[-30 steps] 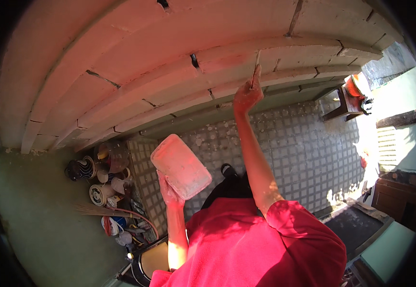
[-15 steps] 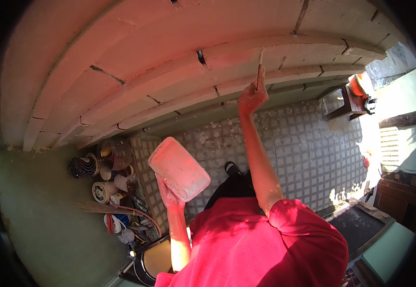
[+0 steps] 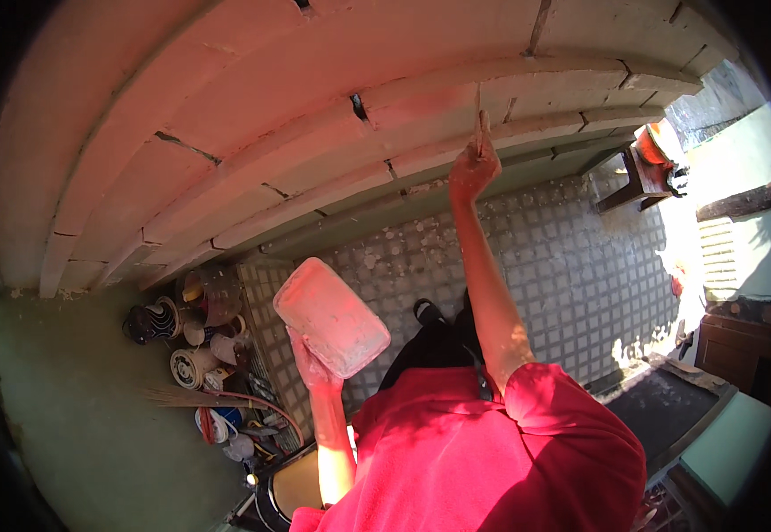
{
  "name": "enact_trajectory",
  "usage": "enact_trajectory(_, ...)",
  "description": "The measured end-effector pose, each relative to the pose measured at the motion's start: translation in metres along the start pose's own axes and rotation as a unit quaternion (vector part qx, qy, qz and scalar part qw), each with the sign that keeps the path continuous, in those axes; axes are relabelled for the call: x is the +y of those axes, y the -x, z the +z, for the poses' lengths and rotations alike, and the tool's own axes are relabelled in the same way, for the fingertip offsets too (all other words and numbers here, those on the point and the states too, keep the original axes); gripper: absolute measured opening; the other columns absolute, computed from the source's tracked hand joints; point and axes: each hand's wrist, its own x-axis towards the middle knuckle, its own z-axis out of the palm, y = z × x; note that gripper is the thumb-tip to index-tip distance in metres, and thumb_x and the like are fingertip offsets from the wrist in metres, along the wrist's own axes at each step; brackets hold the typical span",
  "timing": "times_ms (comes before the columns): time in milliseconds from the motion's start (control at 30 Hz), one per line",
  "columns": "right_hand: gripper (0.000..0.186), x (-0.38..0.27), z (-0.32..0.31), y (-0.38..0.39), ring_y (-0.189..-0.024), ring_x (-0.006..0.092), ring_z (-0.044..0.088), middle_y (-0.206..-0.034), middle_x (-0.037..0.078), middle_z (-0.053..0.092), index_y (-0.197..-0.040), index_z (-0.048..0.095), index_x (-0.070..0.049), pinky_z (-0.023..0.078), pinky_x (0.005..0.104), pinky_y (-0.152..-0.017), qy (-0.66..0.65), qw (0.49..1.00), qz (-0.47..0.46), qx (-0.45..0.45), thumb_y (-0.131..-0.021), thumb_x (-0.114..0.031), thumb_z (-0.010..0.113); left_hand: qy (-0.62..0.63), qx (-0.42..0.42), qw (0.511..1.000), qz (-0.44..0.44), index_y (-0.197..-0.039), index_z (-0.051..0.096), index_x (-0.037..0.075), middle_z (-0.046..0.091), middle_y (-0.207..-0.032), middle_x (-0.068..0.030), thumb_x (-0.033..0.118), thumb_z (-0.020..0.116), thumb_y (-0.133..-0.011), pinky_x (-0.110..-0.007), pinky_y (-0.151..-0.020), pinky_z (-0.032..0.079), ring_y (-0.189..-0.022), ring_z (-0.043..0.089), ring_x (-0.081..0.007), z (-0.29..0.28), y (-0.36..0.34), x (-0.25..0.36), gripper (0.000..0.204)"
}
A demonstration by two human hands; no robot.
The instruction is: Applying putty or plaster to cracks in a block wall using a spatula and a container.
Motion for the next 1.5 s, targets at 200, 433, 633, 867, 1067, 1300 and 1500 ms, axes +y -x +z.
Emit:
enact_trajectory(200,0.053,0.036,0.019,-0.018,-0.103,0.0384,0.066,-0.111,0.024,0.066,-0.123,0.064,0.001,0.052,0.0329,-0.082,0.066,0.998,0.013,-0.016,-0.075,0.013,0.046,-0.01,-0.013,1.0,-0.025,-0.145,0.041,0.013,0.051,-0.143,-0.0056,0.044,0.042,-0.103,-0.046,-0.105,0.046,-0.125,0.054,-0.0271,0.013,0.0,-0.007,0.052)
enact_trajectory(433,0.06,0.011,0.01,0.016,-0.068,0.0313,0.059,-0.112,0.024,0.065,-0.128,0.063,-0.006,0.049,0.032,-0.068,0.009,0.997,-0.069,-0.032,-0.073,0.012,0.048,-0.011,0.0,1.0,-0.011,-0.145,0.041,0.013,0.051,-0.143,-0.0053,0.044,0.043,-0.103,-0.046,-0.105,0.046,-0.126,0.054,-0.0271,0.018,0.007,-0.001,0.052)
enact_trajectory(633,0.06,0.034,-0.006,-0.055,-0.069,0.0294,0.06,-0.121,0.023,0.061,-0.128,0.063,-0.006,0.049,0.0328,-0.068,0.063,0.996,-0.045,0.044,-0.072,0.012,0.048,0.017,-0.005,1.0,-0.006,-0.144,0.041,0.013,0.051,-0.143,-0.0052,0.043,0.042,-0.103,-0.047,-0.105,0.046,-0.126,0.054,-0.0267,0.016,0.002,-0.018,0.051)
enact_trajectory(867,0.06,0.02,-0.005,0.006,-0.114,0.0308,0.064,-0.121,0.022,0.063,-0.128,0.062,-0.003,0.049,0.0282,-0.085,-0.045,0.986,-0.097,-0.126,-0.073,0.017,0.046,0.022,0.019,1.0,-0.005,-0.145,0.041,0.013,0.049,-0.144,-0.0056,0.044,0.043,-0.103,-0.047,-0.105,0.045,-0.127,0.053,-0.0274,0.036,0.006,-0.039,0.052)
enact_trajectory(1067,0.058,0.01,-0.036,-0.071,-0.112,0.0314,0.065,-0.12,0.022,0.064,-0.125,0.063,-0.001,0.049,0.0283,-0.084,0.061,0.995,0.074,-0.033,-0.074,0.018,0.044,0.022,0.008,1.0,0.019,-0.145,0.04,0.012,0.049,-0.144,-0.0063,0.045,0.044,-0.102,-0.047,-0.106,0.045,-0.127,0.052,-0.0277,0.052,0.016,-0.059,0.054)
enact_trajectory(1300,0.056,0.022,-0.005,-0.006,-0.111,0.036,0.064,-0.118,0.024,0.064,-0.125,0.064,-0.002,0.05,0.0299,-0.085,-0.063,0.988,-0.088,-0.109,-0.075,0.016,0.044,-0.021,0.002,0.999,0.033,-0.146,0.039,0.012,0.049,-0.144,-0.0065,0.045,0.044,-0.102,-0.047,-0.106,0.045,-0.127,0.052,-0.0276,0.074,0.024,-0.074,0.054)
enact_trajectory(1500,0.056,0.011,-0.02,-0.03,-0.089,0.0203,0.067,-0.112,0.022,0.068,-0.125,0.064,-0.002,0.05,0.0273,-0.077,-0.033,0.998,-0.03,-0.037,-0.076,0.014,0.043,-0.005,0.017,0.999,0.051,-0.146,0.038,0.013,0.049,-0.145,-0.0061,0.045,0.042,-0.103,-0.047,-0.107,0.044,-0.127,0.053,-0.0277,0.068,0.03,-0.072,0.054)
